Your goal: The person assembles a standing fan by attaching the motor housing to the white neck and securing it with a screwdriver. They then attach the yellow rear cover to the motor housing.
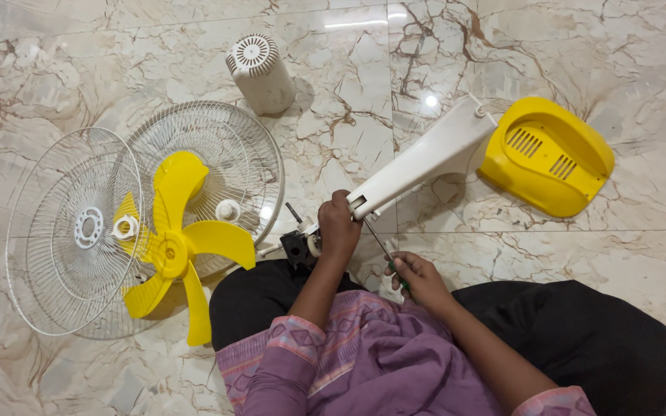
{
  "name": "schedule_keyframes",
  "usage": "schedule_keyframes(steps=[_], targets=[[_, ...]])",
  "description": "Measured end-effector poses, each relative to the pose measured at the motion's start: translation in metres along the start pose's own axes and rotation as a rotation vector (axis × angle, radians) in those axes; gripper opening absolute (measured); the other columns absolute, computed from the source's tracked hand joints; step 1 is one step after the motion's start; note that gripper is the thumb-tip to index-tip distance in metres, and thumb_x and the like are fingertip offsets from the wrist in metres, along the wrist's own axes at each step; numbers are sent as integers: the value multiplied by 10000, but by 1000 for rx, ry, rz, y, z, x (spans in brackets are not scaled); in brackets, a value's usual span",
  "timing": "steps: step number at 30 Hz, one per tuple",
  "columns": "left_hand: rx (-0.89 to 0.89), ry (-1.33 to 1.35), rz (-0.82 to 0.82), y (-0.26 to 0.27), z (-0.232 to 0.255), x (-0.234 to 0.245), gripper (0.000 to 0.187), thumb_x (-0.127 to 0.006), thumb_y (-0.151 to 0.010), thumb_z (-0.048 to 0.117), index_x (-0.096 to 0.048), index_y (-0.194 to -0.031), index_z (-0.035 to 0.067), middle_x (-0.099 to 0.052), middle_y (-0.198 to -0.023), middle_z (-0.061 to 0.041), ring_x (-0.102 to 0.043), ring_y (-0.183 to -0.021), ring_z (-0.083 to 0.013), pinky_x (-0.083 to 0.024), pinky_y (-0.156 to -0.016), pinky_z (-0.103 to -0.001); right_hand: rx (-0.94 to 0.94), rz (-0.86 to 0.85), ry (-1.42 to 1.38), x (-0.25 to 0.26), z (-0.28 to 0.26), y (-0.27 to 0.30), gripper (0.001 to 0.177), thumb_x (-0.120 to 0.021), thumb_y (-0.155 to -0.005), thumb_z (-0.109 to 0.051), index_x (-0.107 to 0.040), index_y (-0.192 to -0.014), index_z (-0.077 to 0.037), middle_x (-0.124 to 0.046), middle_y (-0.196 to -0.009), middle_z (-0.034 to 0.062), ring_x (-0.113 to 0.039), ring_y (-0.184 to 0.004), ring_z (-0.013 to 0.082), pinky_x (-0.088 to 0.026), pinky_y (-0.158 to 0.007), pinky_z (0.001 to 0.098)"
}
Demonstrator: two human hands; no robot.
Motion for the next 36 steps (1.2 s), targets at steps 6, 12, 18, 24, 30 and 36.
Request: schedule_keyframes(steps=[6, 12, 18, 24, 30, 36], targets=[[24, 5, 3, -1, -1, 3, 472, -858, -678, 30, -584, -1062, 25, -671, -834, -179, -631, -828, -413, -473, -820, -500, -159, -199, -409, -8, -9, 2, 353, -461, -1088, -339, -561, -1232, -32, -640, -878, 70, -505, -570, 76, -378, -435, 201], [17, 15, -5, 1, 0, 1, 462, -836, -690, 13, -581, -1075, 28, -677, -842, -171, -636, -843, -406, -475, -834, -499, -159, 90, 92, -9, -29, 7, 297, -455, -1025, -343, -500, -1134, -70, -755, -972, 95, -627, -621, 148, -461, -476, 265], [-25, 4, 14, 2, -1, -2, 473, -813, -686, -9, -568, -1090, 12, -667, -849, -190, -628, -838, -419, -472, -855, -506, 502, 317, 785, -20, -69, 26, 335, -735, -892, -246, -596, -1080, -7, -682, -927, 186, -662, -733, 267, -534, -656, 386], [-36, -3, 3, 3, -3, -4, 504, -805, -668, -11, -559, -1108, 3, -664, -870, -201, -624, -859, -429, -471, -853, -513, 387, 283, 554, -16, -41, 19, 262, -706, -961, -231, -655, -1102, -16, -682, -860, 99, -647, -712, 185, -505, -621, 323], [-28, 9, 3, 3, -3, -3, 510, -821, -659, -10, -561, -1097, 8, -660, -873, -199, -617, -861, -433, -465, -850, -518, -126, -97, -259, -6, -1, -1, 332, -509, -1064, -275, -635, -1174, 12, -607, -826, 30, -485, -536, 68, -392, -431, 215], [-12, 10, -4, 4, -5, -2, 483, -832, -676, -7, -572, -1083, 17, -658, -842, -187, -621, -829, -413, -472, -834, -502, -191, -250, -403, -10, -23, -1, 379, -432, -1084, -292, -598, -1262, -1, -621, -897, 66, -465, -522, 65, -389, -425, 205]])
Point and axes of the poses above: each hand's wrist, its own y-axis away from the middle knuckle, its own x-axis out of the back of the hand, z = x × y, the point moved 6 cm from there along -y, towards the middle knuckle
